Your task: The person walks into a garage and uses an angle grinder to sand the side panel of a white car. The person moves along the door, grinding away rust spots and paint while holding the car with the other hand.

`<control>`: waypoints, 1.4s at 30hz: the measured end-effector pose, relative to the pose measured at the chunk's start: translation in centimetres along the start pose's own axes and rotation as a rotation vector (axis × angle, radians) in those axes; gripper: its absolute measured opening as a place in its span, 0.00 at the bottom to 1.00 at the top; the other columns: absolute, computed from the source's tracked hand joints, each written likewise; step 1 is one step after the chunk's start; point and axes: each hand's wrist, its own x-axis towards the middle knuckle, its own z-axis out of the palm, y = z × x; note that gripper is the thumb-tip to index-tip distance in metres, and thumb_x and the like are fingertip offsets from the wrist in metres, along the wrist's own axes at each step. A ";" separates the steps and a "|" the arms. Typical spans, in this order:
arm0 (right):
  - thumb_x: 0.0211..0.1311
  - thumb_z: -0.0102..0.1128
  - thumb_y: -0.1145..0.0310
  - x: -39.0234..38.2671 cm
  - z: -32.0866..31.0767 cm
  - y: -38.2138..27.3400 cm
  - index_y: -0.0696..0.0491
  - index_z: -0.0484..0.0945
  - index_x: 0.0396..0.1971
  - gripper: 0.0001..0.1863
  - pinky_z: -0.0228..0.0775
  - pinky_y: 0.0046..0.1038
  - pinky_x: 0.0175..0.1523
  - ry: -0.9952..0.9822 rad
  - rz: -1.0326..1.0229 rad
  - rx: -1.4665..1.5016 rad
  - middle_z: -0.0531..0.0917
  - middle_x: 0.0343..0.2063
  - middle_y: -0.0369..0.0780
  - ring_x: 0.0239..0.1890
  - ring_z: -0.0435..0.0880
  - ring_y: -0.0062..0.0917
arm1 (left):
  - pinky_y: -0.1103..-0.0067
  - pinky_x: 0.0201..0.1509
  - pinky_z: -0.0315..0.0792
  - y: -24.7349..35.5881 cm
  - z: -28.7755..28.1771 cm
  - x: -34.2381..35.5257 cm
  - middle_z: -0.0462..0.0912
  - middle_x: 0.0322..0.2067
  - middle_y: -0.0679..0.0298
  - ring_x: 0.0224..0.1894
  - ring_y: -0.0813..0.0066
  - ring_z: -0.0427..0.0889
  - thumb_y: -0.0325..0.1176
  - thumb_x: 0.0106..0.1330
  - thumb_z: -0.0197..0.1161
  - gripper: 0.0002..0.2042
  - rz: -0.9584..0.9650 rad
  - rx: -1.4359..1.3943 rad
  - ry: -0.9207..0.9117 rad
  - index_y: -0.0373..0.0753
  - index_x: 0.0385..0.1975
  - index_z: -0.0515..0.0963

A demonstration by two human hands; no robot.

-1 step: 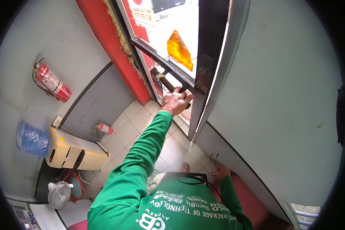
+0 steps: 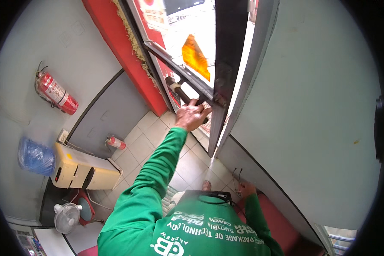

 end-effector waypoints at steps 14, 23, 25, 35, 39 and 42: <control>0.70 0.69 0.54 21.5 3.9 -20.5 0.48 0.94 0.47 0.16 0.86 0.38 0.44 -0.368 -0.544 -0.130 0.93 0.31 0.44 0.32 0.94 0.32 | 0.66 0.60 0.77 -25.6 5.4 -40.4 0.84 0.54 0.61 0.58 0.64 0.84 0.43 0.74 0.60 0.16 -1.269 -0.406 0.016 0.40 0.54 0.82; 0.63 0.72 0.50 43.3 11.2 -33.6 0.46 0.94 0.45 0.18 0.86 0.39 0.46 -0.342 -0.514 -0.197 0.93 0.31 0.42 0.36 0.93 0.36 | 0.59 0.39 0.82 -20.0 20.8 -46.6 0.88 0.26 0.53 0.27 0.54 0.85 0.62 0.78 0.51 0.27 -1.583 -1.444 0.830 0.42 0.34 0.81; 0.63 0.72 0.50 46.6 11.4 -32.8 0.46 0.94 0.44 0.18 0.86 0.39 0.46 -0.325 -0.439 -0.236 0.93 0.32 0.42 0.36 0.93 0.36 | 0.61 0.38 0.82 -19.1 26.4 -41.6 0.89 0.27 0.54 0.27 0.56 0.86 0.58 0.77 0.54 0.24 -1.686 -1.314 0.036 0.41 0.37 0.82; 0.67 0.70 0.55 56.2 -4.5 -24.5 0.48 0.95 0.44 0.15 0.86 0.32 0.42 -0.015 0.236 0.089 0.94 0.29 0.37 0.31 0.93 0.24 | 0.69 0.31 0.83 -33.3 33.7 -3.4 0.92 0.34 0.55 0.31 0.64 0.92 0.37 0.71 0.68 0.13 -0.714 -0.848 -0.891 0.38 0.49 0.86; 0.65 0.68 0.51 56.9 -9.1 -18.8 0.47 0.95 0.40 0.16 0.85 0.32 0.45 0.068 0.417 0.194 0.93 0.28 0.35 0.31 0.93 0.25 | 0.73 0.21 0.80 -44.8 36.7 7.4 0.91 0.34 0.58 0.27 0.67 0.91 0.28 0.72 0.69 0.09 -1.138 -0.977 -0.740 0.36 0.49 0.86; 0.64 0.69 0.50 59.0 -9.8 -13.1 0.46 0.95 0.33 0.15 0.86 0.34 0.45 0.086 0.564 0.226 0.93 0.27 0.37 0.30 0.92 0.28 | 0.73 0.22 0.81 -51.4 38.3 18.9 0.88 0.33 0.61 0.26 0.72 0.89 0.27 0.72 0.66 0.06 -1.219 -0.916 -0.529 0.35 0.45 0.85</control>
